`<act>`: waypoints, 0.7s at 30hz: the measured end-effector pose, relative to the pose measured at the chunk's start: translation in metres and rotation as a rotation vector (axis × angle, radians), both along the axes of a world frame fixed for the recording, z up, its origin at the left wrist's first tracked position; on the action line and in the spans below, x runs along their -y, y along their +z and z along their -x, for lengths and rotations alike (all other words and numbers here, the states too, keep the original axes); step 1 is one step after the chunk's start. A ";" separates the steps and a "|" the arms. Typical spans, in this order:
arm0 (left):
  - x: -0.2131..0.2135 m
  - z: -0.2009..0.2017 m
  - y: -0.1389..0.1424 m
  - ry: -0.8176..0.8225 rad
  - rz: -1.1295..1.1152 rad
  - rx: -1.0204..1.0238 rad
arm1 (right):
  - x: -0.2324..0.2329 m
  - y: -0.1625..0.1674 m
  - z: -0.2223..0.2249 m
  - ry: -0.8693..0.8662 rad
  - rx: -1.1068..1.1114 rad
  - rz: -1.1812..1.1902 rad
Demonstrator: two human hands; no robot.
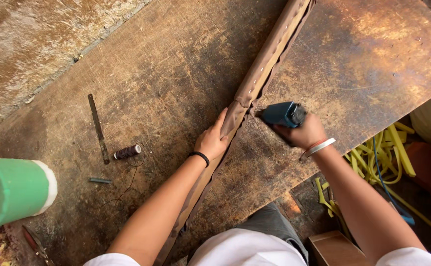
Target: The person uses a pneumatic staple gun to fasten brown fabric along a long wooden strip on a workbench, then trims excess fabric with scissors. They carry the padded strip across the workshop, lay a long yellow foam strip on the bench, and drape and align fabric pieces over the foam.
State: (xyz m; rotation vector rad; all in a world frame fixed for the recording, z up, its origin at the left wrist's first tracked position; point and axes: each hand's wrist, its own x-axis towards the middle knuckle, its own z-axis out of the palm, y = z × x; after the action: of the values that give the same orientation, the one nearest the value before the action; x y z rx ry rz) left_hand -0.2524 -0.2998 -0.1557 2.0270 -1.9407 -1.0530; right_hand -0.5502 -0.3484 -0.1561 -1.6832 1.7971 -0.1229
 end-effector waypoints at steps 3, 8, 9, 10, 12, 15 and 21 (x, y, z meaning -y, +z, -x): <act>-0.002 0.000 -0.002 -0.011 0.009 -0.017 | -0.025 0.012 -0.029 -0.090 0.271 0.014; -0.007 0.006 -0.004 -0.022 -0.047 0.021 | -0.034 0.016 -0.051 -0.126 0.071 -0.056; -0.008 0.008 -0.003 -0.026 -0.046 0.049 | -0.037 0.016 -0.051 -0.089 0.122 -0.032; -0.008 0.009 -0.003 -0.036 -0.046 0.077 | -0.041 0.017 -0.051 -0.057 0.174 -0.008; -0.007 0.011 -0.002 -0.043 -0.056 0.086 | -0.052 0.017 -0.051 -0.024 0.184 0.036; -0.009 0.013 0.001 -0.035 -0.109 0.062 | -0.070 0.016 -0.059 -0.019 0.138 0.053; -0.011 0.009 0.003 -0.042 -0.075 0.031 | -0.091 0.013 -0.072 0.017 0.082 0.041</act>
State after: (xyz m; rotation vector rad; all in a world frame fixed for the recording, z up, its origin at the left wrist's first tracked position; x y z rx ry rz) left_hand -0.2618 -0.2886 -0.1527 2.0616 -1.9962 -1.1263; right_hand -0.4778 -0.2575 -0.1427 -1.6966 1.7304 -0.2201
